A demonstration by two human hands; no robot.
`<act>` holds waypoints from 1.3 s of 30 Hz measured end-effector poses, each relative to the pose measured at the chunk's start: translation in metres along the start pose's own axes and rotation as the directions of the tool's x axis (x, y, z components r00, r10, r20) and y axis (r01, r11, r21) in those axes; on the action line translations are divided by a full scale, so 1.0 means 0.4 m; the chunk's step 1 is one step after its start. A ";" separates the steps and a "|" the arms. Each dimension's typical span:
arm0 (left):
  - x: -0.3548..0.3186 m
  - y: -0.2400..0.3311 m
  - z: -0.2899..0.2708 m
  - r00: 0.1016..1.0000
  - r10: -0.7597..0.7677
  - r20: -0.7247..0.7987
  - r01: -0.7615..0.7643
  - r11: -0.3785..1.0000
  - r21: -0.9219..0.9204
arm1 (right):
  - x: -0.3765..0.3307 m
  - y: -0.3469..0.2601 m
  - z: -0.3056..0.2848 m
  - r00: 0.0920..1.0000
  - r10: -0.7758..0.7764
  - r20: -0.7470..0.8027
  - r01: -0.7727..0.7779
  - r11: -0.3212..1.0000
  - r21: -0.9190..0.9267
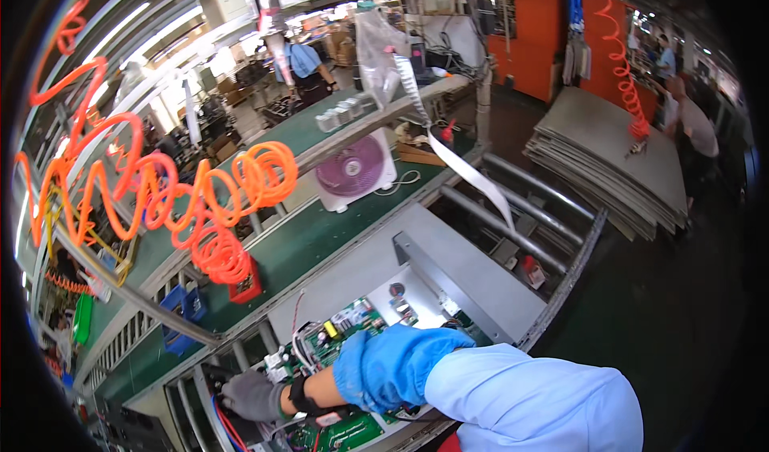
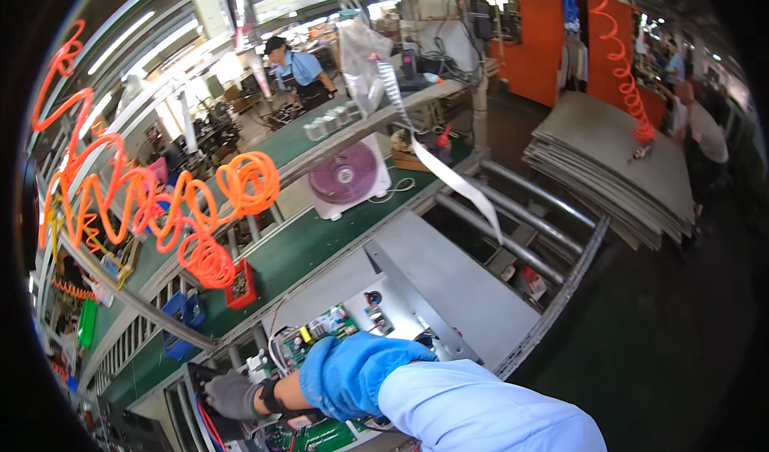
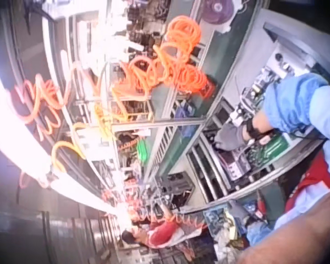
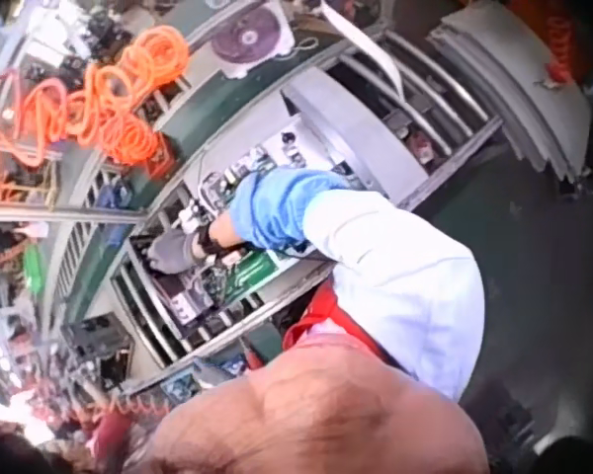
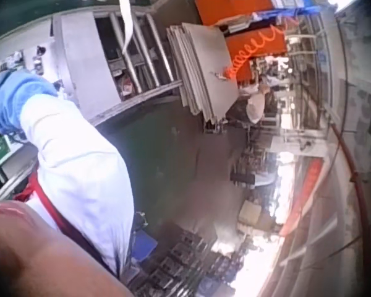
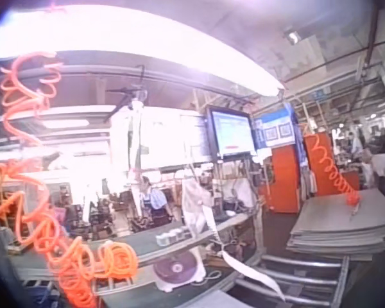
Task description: Assembling and inspecting electronic circuit boards and components inside a metal chassis on a manufacturing line.
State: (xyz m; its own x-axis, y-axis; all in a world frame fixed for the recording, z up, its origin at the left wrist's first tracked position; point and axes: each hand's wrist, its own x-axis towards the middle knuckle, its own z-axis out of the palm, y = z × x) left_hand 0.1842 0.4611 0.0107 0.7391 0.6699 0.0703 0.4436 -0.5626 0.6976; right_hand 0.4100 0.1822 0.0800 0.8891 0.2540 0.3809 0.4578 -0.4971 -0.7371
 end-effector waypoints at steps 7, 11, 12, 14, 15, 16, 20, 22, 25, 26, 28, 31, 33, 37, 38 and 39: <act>0.020 0.273 0.093 0.978 0.180 0.110 -0.128 0.921 -0.367 | 0.005 0.009 0.004 0.998 0.024 0.051 -0.026 0.999 0.045; 0.012 0.375 0.145 0.951 0.233 0.203 -0.130 0.898 -0.420 | 0.029 0.037 0.053 0.995 0.050 0.084 -0.056 0.996 0.073; 0.010 0.397 0.160 0.944 0.243 0.222 -0.126 0.890 -0.438 | 0.028 0.042 0.070 0.999 -0.039 -0.002 0.039 0.999 0.012; 0.008 0.438 0.195 0.927 0.269 0.262 -0.119 0.873 -0.473 | 0.029 0.054 0.108 0.962 -0.194 -0.194 0.182 0.980 -0.080; 0.006 0.458 0.212 0.917 0.282 0.282 -0.115 0.864 -0.490 | 0.030 0.066 0.124 0.961 -0.193 -0.197 0.179 0.980 -0.086; 0.007 0.471 0.223 0.910 0.291 0.297 -0.109 0.856 -0.505 | 0.031 0.064 0.132 0.929 -0.301 -0.214 0.268 0.948 -0.169; 0.005 0.515 0.254 0.887 0.322 0.331 -0.083 0.816 -0.572 | 0.045 0.085 0.142 0.873 -0.461 -0.159 0.395 0.860 -0.324; 0.000 0.542 0.269 0.880 0.340 0.332 -0.072 0.786 -0.614 | 0.045 0.100 0.139 0.871 -0.476 -0.121 0.395 0.825 -0.405; 0.001 0.573 0.280 0.881 0.363 0.305 -0.061 0.725 -0.686 | 0.032 0.065 0.107 0.951 -0.301 -0.077 0.282 0.939 -0.197; 0.003 0.585 0.281 0.876 0.376 0.301 -0.061 0.707 -0.705 | 0.028 0.056 0.101 0.952 -0.299 -0.070 0.282 0.942 -0.184; 0.005 0.609 0.283 0.865 0.405 0.295 -0.062 0.670 -0.739 | 0.017 0.048 0.087 0.957 -0.285 -0.056 0.273 0.948 -0.165; 0.004 0.648 0.288 0.843 0.452 0.292 -0.064 0.623 -0.780 | 0.007 0.032 0.058 0.982 -0.183 -0.051 0.177 0.979 -0.101; -0.002 0.678 0.295 0.821 0.487 0.298 -0.064 0.597 -0.799 | 0.003 0.037 0.038 0.974 -0.205 -0.092 0.195 0.975 -0.102; -0.008 0.727 0.321 0.773 0.547 0.323 -0.053 0.562 -0.825 | 0.001 -0.005 -0.015 0.996 -0.006 0.084 0.001 0.998 0.059; -0.014 0.742 0.334 0.757 0.562 0.333 -0.047 0.555 -0.831 | 0.003 0.000 -0.013 0.997 -0.005 0.079 0.000 0.998 0.062; -0.020 0.757 0.347 0.741 0.578 0.343 -0.039 0.547 -0.836 | 0.012 0.010 0.000 0.996 -0.005 0.088 -0.004 0.995 0.101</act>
State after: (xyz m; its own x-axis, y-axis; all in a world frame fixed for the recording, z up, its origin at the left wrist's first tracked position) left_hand 0.3829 0.2180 0.1225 0.9776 0.0053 0.2105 -0.2103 0.0711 0.9750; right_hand 0.4160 0.1815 0.0787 0.8835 0.3282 0.3342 0.4523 -0.4118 -0.7911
